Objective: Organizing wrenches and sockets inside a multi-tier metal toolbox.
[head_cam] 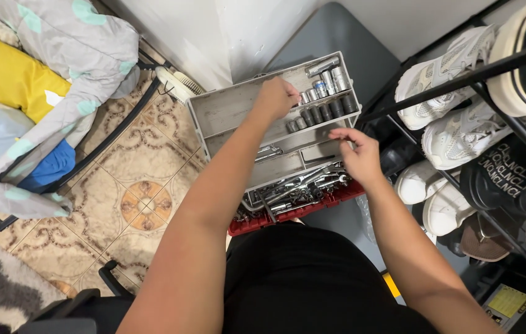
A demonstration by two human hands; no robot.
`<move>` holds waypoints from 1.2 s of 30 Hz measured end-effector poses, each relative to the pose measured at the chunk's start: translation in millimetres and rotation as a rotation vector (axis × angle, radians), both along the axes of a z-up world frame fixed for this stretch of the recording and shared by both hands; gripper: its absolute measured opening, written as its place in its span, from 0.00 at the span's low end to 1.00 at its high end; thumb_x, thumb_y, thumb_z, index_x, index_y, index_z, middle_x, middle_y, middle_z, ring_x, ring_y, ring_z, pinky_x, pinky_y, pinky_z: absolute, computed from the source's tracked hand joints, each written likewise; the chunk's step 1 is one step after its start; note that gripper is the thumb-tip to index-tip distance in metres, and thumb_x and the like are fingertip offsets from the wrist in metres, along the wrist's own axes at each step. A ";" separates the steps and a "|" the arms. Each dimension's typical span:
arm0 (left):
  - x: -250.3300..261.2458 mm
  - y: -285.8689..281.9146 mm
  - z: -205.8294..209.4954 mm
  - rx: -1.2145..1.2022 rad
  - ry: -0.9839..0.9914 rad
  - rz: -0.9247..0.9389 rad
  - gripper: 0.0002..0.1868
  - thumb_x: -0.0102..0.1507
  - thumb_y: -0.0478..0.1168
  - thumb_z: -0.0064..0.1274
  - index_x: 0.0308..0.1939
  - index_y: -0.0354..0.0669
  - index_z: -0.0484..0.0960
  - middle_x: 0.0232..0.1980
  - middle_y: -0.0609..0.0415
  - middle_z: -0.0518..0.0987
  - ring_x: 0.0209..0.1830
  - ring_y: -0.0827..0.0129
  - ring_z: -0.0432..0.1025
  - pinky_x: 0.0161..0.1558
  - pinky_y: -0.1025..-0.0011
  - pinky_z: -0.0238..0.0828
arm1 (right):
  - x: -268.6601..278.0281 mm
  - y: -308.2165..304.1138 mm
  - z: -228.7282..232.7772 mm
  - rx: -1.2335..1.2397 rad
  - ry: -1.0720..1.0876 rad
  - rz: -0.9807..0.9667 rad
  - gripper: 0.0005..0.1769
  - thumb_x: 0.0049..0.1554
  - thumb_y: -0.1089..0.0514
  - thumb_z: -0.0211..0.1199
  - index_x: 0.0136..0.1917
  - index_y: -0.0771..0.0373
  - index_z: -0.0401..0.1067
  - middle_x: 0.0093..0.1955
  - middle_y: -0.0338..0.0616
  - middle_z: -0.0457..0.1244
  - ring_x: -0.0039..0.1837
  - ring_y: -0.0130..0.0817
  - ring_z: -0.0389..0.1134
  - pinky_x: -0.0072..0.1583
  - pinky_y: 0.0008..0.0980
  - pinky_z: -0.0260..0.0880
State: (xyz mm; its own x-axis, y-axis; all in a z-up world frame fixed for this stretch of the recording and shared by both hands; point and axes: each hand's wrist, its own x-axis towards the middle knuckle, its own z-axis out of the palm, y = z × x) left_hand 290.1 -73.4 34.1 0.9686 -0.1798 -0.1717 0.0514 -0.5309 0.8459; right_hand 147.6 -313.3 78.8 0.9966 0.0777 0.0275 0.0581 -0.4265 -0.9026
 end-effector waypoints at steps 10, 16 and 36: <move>-93.5 40.5 60.1 -0.275 -0.155 0.158 0.09 0.64 0.41 0.59 0.43 0.41 0.87 0.34 0.52 0.86 0.30 0.71 0.77 0.36 0.71 0.74 | -4.6 -11.5 -22.4 0.084 0.024 -0.030 0.14 0.62 0.73 0.52 0.57 0.70 0.75 0.54 0.43 0.71 0.58 0.28 0.72 0.63 0.27 0.71; -232.2 91.6 33.5 -0.321 -0.177 0.099 0.09 0.68 0.39 0.59 0.46 0.36 0.85 0.37 0.52 0.85 0.35 0.77 0.76 0.40 0.76 0.74 | -56.1 -16.2 -54.9 -0.028 0.216 0.063 0.12 0.59 0.71 0.56 0.50 0.67 0.80 0.46 0.43 0.72 0.48 0.26 0.71 0.53 0.25 0.72; -317.1 102.6 24.6 -0.089 -0.222 -0.055 0.07 0.63 0.39 0.59 0.43 0.43 0.86 0.42 0.47 0.84 0.41 0.52 0.79 0.43 0.62 0.78 | -64.0 103.4 -97.9 -0.956 0.703 0.014 0.42 0.44 0.32 0.76 0.56 0.69 0.78 0.61 0.59 0.69 0.61 0.51 0.72 0.60 0.46 0.74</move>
State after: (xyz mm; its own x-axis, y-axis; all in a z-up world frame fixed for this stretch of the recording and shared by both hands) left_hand -26.9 29.1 58.8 0.9692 -0.2382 0.0633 -0.1680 -0.4505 0.8768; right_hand 83.7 -209.9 -19.1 0.7687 -0.2196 -0.6008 -0.3131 -0.9482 -0.0541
